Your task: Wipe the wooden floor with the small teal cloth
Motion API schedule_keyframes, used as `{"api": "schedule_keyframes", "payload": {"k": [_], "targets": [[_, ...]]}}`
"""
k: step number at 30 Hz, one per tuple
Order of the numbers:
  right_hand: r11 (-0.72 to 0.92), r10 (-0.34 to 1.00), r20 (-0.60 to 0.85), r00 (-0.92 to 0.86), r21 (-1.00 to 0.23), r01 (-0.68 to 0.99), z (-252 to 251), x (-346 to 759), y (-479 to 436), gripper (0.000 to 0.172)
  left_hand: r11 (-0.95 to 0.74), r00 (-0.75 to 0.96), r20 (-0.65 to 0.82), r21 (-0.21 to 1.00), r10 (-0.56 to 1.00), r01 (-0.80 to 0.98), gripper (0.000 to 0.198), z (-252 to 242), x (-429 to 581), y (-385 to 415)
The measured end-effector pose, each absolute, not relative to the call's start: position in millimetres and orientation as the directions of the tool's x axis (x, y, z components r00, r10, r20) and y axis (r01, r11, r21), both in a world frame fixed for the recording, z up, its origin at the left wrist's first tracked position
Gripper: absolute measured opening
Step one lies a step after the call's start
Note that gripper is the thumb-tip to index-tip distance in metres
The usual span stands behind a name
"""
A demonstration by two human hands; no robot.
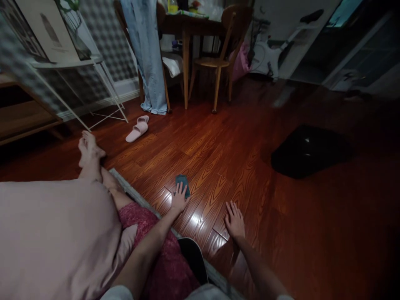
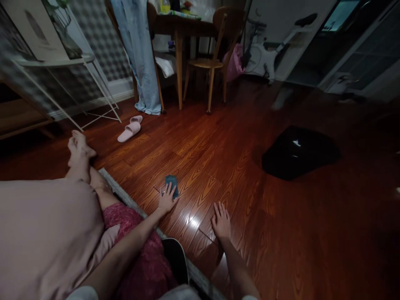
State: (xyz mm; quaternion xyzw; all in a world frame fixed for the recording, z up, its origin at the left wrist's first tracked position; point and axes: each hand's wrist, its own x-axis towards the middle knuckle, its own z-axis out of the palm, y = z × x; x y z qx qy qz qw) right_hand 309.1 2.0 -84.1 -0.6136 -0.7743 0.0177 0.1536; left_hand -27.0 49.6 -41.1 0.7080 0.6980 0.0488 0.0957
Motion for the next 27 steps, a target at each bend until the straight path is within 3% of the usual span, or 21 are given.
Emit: {"api": "schedule_keyframes", "payload": {"k": [4,9,12,15,18,23,27], "targets": [[0.232,0.959,0.211,-0.19,-0.195,0.953,-83.9,306.9,3.1,0.069,-0.029,0.048,-0.105,0.18,0.993,0.983,0.075,-45.2,-30.8,36.7],[0.214,0.963,0.21,-0.171,-0.199,0.956,-80.9,303.3,4.1,0.064,-0.346,0.391,-0.177,0.237,0.903,0.908,0.088,-43.6,5.1,9.1],[0.213,0.961,0.219,-0.168,-0.202,0.956,-81.0,302.8,4.5,0.064,-0.519,0.577,-0.169,0.289,0.799,0.804,0.084,-41.4,30.1,-1.1],[0.213,0.959,0.231,-0.165,-0.199,0.957,-82.3,303.4,4.8,0.065,-0.569,0.628,-0.142,0.306,0.765,0.763,0.071,-38.2,38.8,3.5],[0.213,0.957,0.238,-0.165,-0.19,0.958,-83.5,304.3,5.4,0.067,-0.441,0.488,-0.148,0.266,0.86,0.857,0.063,-35.2,23.2,20.1],[0.215,0.955,0.246,-0.168,-0.181,0.96,-86.5,305.4,6.9,0.065,-0.002,0.019,-0.101,0.165,0.995,0.986,0.062,-35.6,-28.0,38.8],[0.22,0.952,0.256,-0.167,-0.191,0.957,-89.6,305.6,7.5,0.066,0.031,-0.005,-0.177,0.14,0.984,0.99,0.066,-35.0,-34.7,26.4]]}}
